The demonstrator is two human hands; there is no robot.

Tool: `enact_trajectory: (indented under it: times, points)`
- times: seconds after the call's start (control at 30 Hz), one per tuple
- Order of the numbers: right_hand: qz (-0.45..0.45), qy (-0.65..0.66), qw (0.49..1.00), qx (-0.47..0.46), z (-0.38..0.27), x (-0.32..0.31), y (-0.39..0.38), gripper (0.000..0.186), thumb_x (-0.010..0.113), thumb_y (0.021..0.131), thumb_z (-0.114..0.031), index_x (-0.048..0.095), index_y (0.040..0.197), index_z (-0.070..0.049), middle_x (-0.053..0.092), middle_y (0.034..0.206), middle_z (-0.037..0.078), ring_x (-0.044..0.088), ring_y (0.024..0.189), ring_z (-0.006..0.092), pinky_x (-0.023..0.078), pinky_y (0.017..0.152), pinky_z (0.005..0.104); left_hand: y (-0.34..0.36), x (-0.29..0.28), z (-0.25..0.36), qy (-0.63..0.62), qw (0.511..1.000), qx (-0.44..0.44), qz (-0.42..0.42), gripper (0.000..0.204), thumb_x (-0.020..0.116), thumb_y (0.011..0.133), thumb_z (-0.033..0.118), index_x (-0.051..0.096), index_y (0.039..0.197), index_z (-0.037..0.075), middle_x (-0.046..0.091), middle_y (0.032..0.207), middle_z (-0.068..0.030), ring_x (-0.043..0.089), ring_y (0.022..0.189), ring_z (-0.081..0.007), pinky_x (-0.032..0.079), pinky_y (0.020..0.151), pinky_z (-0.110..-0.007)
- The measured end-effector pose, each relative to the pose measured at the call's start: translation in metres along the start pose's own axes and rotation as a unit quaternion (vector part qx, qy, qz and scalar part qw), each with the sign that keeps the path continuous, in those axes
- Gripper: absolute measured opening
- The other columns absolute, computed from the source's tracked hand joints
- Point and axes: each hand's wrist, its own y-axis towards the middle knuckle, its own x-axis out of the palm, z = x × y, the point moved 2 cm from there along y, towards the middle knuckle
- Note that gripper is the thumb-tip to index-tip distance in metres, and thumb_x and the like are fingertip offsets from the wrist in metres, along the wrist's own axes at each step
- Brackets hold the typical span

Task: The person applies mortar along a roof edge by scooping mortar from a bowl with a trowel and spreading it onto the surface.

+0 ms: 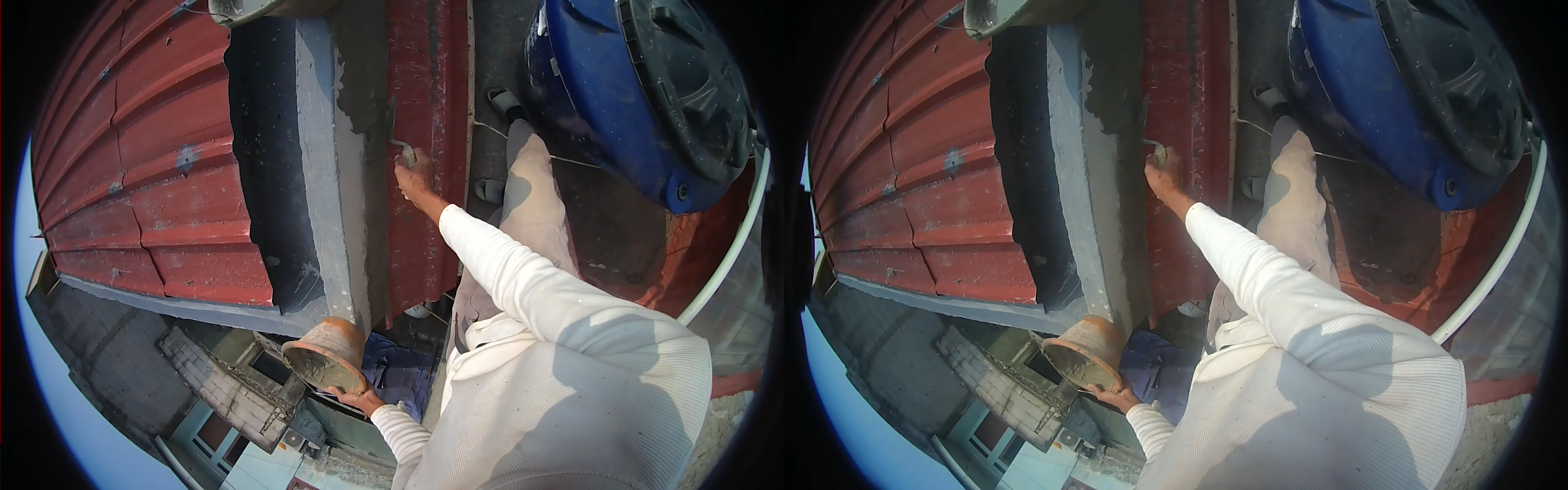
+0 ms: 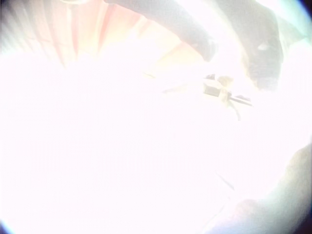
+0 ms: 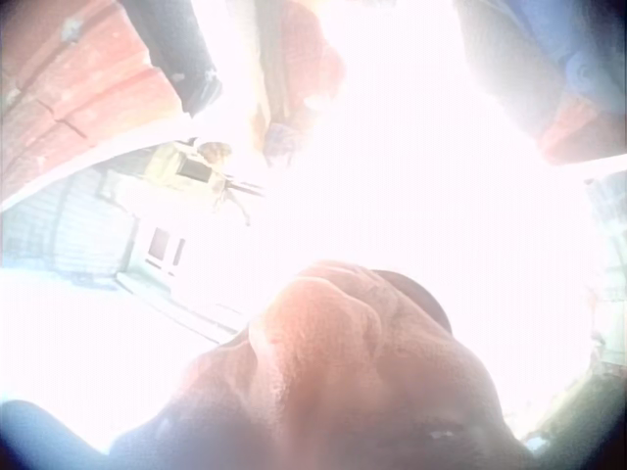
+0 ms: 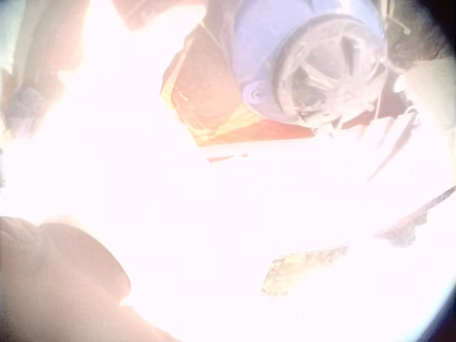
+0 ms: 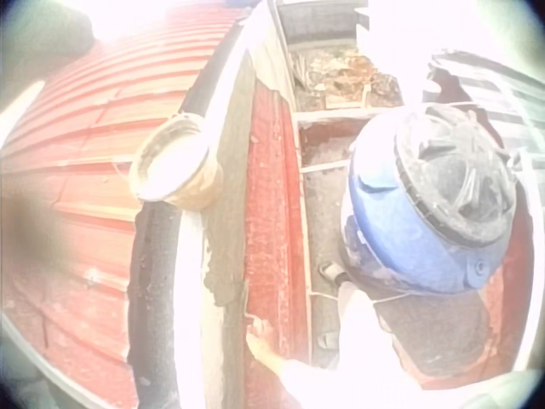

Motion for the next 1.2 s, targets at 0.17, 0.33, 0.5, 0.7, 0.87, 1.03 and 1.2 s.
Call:
enact_trajectory:
  times: [0.17, 0.33, 0.5, 0.7, 0.87, 1.03, 1.2]
  points:
    - [0.037, -0.136, 0.989, -0.038, -0.027, 0.019, 0.011, 0.026, 0.071, 0.095, -0.023, 0.064, 0.101, 0.001, 0.069, 0.083, 0.019, 0.073, 0.081, 0.0296, 0.054, 0.072, 0.0448, 0.007, -0.007, -0.002, 0.012, 1.0, 0.008, -0.007, 0.061, 0.064, 0.104, 0.048, 0.05, 0.156, 0.021, 0.056, 0.152, -0.0093, 0.058, 0.133, -0.0307, 0.053, 0.102, -0.05]
    - [-0.016, -0.046, 0.994, -0.098, -0.034, 0.009, -0.011, 0.024, 0.072, 0.093, -0.021, 0.065, 0.099, 0.002, 0.069, 0.082, 0.02, 0.072, 0.079, 0.0323, 0.054, 0.071, 0.0452, 0.011, -0.022, 0.004, 0.002, 1.0, 0.006, -0.018, 0.071, 0.062, 0.105, 0.052, 0.042, 0.162, 0.015, 0.046, 0.161, -0.0113, 0.05, 0.143, -0.0323, 0.046, 0.115, -0.047]
    - [0.019, -0.068, 0.996, -0.059, -0.028, -0.002, 0.047, 0.023, 0.071, 0.093, -0.02, 0.064, 0.099, 0.001, 0.068, 0.08, 0.018, 0.068, 0.073, 0.0297, 0.053, 0.069, 0.0448, 0.001, 0.005, 0.001, 0.022, 0.998, 0.004, -0.051, 0.071, 0.06, 0.106, 0.051, 0.04, 0.164, 0.015, 0.043, 0.163, -0.0121, 0.046, 0.146, -0.032, 0.045, 0.116, -0.047]
    - [-0.067, -0.03, 0.985, -0.154, -0.057, -0.003, -0.014, 0.023, 0.07, 0.093, -0.017, 0.062, 0.1, 0.003, 0.067, 0.083, 0.02, 0.068, 0.075, 0.0342, 0.053, 0.07, 0.0469, 0.006, -0.016, 0.001, 0.017, 0.999, 0.032, -0.034, 0.061, 0.061, 0.105, 0.048, 0.048, 0.158, 0.022, 0.054, 0.154, -0.0098, 0.055, 0.137, -0.0312, 0.049, 0.111, -0.05]
    - [-0.017, -0.041, 0.995, -0.093, 0.006, -0.001, -0.048, 0.023, 0.068, 0.095, -0.016, 0.059, 0.104, 0.003, 0.066, 0.081, 0.022, 0.068, 0.074, 0.0336, 0.053, 0.07, 0.0462, 0.005, 0.002, 0.001, 0.005, 0.999, 0.012, -0.032, 0.062, 0.059, 0.106, 0.048, 0.046, 0.159, 0.019, 0.052, 0.155, -0.0104, 0.054, 0.139, -0.0315, 0.049, 0.111, -0.049]
    - [-0.04, -0.085, 0.99, -0.105, -0.023, 0.034, -0.088, 0.026, 0.068, 0.096, -0.016, 0.054, 0.108, 0.002, 0.063, 0.08, 0.022, 0.068, 0.073, 0.0358, 0.053, 0.069, 0.0497, 0.027, -0.027, -0.003, -0.012, 1.0, -0.016, 0.003, 0.055, 0.059, 0.105, 0.048, 0.05, 0.156, 0.026, 0.057, 0.149, -0.0065, 0.058, 0.132, -0.0302, 0.053, 0.102, -0.051]
    - [-0.037, -0.046, 0.99, -0.129, -0.007, 0.022, -0.091, 0.027, 0.07, 0.097, -0.018, 0.055, 0.106, 0.002, 0.065, 0.079, 0.021, 0.068, 0.07, 0.0365, 0.053, 0.069, 0.0517, 0.019, -0.026, -0.003, -0.023, 0.999, 0.019, -0.023, 0.056, 0.06, 0.106, 0.049, 0.051, 0.155, 0.023, 0.058, 0.147, -0.0077, 0.06, 0.13, -0.0311, 0.054, 0.1, -0.051]
